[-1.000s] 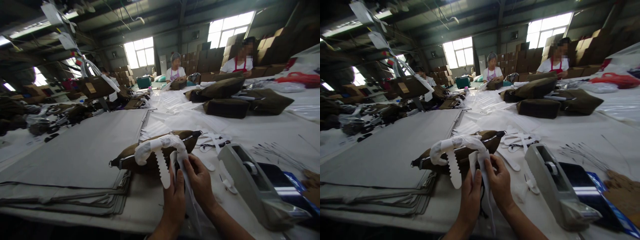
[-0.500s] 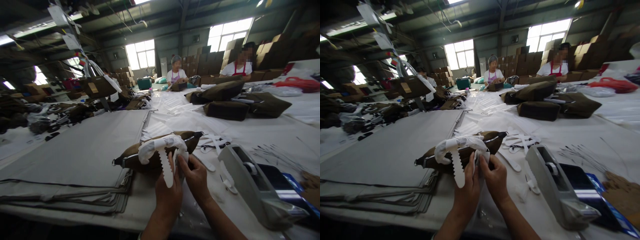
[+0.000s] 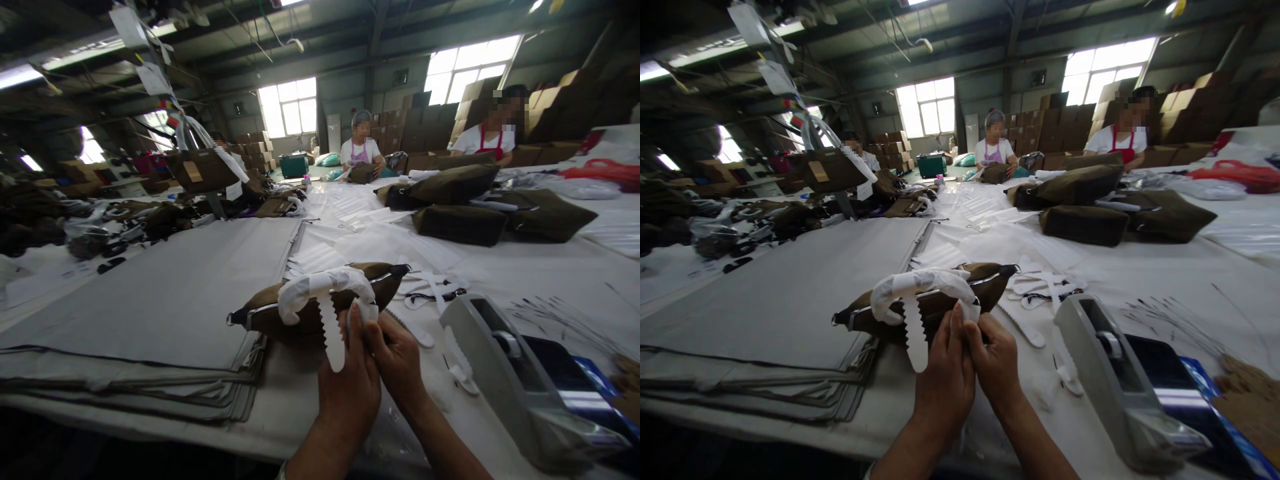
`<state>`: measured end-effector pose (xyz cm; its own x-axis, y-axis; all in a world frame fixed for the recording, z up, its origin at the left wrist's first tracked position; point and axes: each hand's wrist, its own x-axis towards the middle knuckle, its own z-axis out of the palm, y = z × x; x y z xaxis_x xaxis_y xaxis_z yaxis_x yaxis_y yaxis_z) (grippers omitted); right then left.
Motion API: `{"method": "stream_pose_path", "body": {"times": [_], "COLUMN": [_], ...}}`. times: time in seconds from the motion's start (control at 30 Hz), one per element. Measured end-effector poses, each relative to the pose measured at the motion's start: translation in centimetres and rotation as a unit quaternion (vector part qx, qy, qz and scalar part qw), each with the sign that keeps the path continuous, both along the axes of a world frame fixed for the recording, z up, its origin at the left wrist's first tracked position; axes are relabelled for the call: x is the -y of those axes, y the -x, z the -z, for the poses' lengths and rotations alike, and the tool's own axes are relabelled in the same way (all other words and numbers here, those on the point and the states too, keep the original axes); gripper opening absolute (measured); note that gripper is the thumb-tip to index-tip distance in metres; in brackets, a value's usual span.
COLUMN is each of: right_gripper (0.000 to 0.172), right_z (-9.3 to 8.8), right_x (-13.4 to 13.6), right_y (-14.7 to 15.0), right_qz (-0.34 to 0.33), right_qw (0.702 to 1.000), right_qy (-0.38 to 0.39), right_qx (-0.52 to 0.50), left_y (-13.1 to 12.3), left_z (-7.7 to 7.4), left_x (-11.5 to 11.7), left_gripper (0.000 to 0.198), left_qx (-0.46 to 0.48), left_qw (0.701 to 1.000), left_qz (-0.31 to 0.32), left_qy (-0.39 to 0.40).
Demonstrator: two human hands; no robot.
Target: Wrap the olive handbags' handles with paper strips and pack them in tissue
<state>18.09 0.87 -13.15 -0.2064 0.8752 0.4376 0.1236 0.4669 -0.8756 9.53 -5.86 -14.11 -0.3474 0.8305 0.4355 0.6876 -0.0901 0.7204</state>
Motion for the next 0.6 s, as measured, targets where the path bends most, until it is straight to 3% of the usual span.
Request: {"method": "stream_pose_path", "body": {"times": [0.1, 0.2, 0.3, 0.37, 0.5, 0.6], "right_gripper": [0.037, 0.04, 0.042, 0.043, 0.043, 0.042], "right_z": [-0.4, -0.4, -0.2, 0.0, 0.3, 0.4], "right_x": [-0.3, -0.7, -0.8, -0.8, -0.4, 0.0], "right_y": [-0.4, -0.6, -0.6, -0.4, 0.1, 0.2], "right_qz": [-0.016, -0.022, -0.032, -0.024, 0.008, 0.012], "right_qw": [1.0, 0.999, 0.998, 0.999, 0.999, 1.0], "right_qy": [0.01, 0.032, 0.045, 0.046, 0.034, 0.023], "right_qx": [0.013, 0.006, 0.0, -0.002, -0.002, 0.001], "left_y": [0.3, 1.0, 2.2, 3.0, 3.6, 3.4], "left_z": [-0.5, -1.8, -3.5, -4.0, -3.1, -2.1], "left_x": [0.4, 1.0, 1.0, 0.7, 0.0, -0.4], "left_gripper": [0.063, 0.061, 0.054, 0.049, 0.05, 0.05], "left_qx": [0.015, 0.166, 0.401, 0.479, 0.507, 0.471], "left_qw": [0.999, 0.981, 0.911, 0.87, 0.848, 0.867], "left_qz": [0.046, 0.099, 0.093, 0.093, 0.117, 0.137], "left_qy": [0.012, 0.017, 0.038, 0.07, 0.102, 0.089]}}
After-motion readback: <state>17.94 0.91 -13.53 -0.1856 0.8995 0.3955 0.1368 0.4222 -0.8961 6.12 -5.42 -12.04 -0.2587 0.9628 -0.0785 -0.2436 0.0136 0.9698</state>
